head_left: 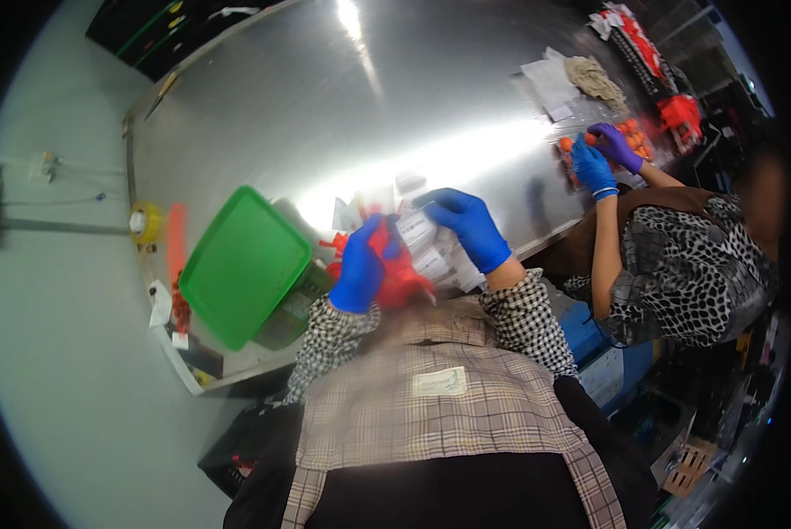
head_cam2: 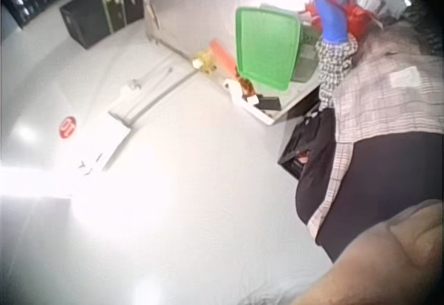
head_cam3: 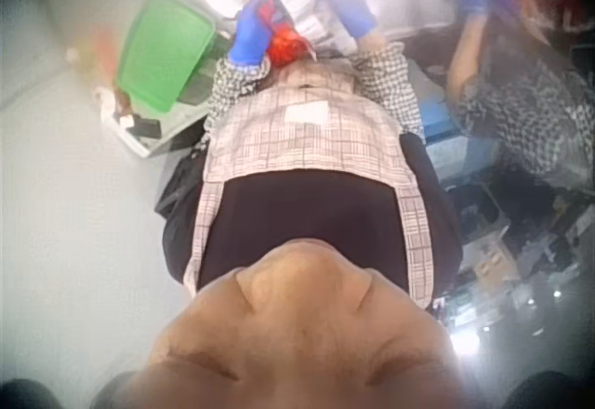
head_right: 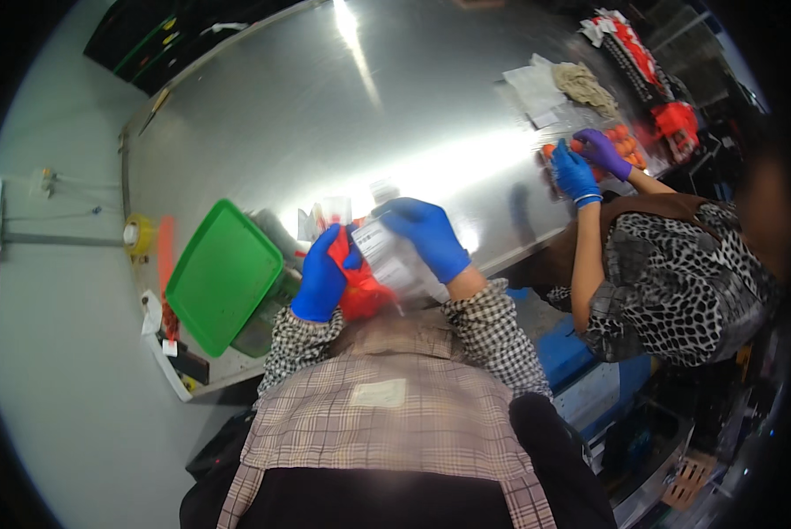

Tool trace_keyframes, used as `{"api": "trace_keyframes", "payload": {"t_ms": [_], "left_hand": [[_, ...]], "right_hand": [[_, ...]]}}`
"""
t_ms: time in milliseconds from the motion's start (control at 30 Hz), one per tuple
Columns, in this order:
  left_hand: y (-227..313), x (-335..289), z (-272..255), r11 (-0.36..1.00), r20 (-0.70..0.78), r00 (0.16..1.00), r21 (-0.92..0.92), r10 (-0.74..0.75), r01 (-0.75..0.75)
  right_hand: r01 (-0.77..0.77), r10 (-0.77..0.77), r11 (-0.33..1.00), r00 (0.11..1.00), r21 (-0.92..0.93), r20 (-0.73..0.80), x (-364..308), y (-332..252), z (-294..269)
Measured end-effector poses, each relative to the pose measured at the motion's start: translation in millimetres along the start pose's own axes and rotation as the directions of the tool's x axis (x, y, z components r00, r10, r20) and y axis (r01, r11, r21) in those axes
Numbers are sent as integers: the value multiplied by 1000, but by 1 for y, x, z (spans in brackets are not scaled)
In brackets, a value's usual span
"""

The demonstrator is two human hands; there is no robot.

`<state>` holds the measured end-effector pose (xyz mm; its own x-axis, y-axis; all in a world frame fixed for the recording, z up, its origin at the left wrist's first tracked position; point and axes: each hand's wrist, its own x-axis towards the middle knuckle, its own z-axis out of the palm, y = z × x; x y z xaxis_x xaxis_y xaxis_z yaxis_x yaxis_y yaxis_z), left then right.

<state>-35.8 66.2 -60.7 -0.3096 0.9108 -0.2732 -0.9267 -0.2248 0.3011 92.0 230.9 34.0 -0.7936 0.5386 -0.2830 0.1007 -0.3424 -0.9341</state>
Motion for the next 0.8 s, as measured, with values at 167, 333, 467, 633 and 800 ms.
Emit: {"api": "trace_keyframes", "payload": {"t_ms": [167, 333, 467, 633, 800], "left_hand": [[0, -11, 52, 994, -297, 951, 93, 81, -56], [1, -10, 47, 944, -211, 954, 296, 212, -144], [-4, -12, 37, 801, -222, 934, 590, 279, -99], [-6, -15, 40, 427, 0, 927, 887, 375, -173], [-20, -2, -4, 60, 124, 918, 986, 377, -157]], "right_hand": [[-24, 25, 1000, 999, 11, -30, 8, 10, 1], [21, -27, 997, 997, -78, -71, 16, 9, -4], [16, -21, 997, 997, -70, -70, 8, -2, 2], [32, -35, 993, 999, -110, -28, 9, 7, 4], [57, -57, 962, 998, -267, 6, 14, 10, 13]]}}
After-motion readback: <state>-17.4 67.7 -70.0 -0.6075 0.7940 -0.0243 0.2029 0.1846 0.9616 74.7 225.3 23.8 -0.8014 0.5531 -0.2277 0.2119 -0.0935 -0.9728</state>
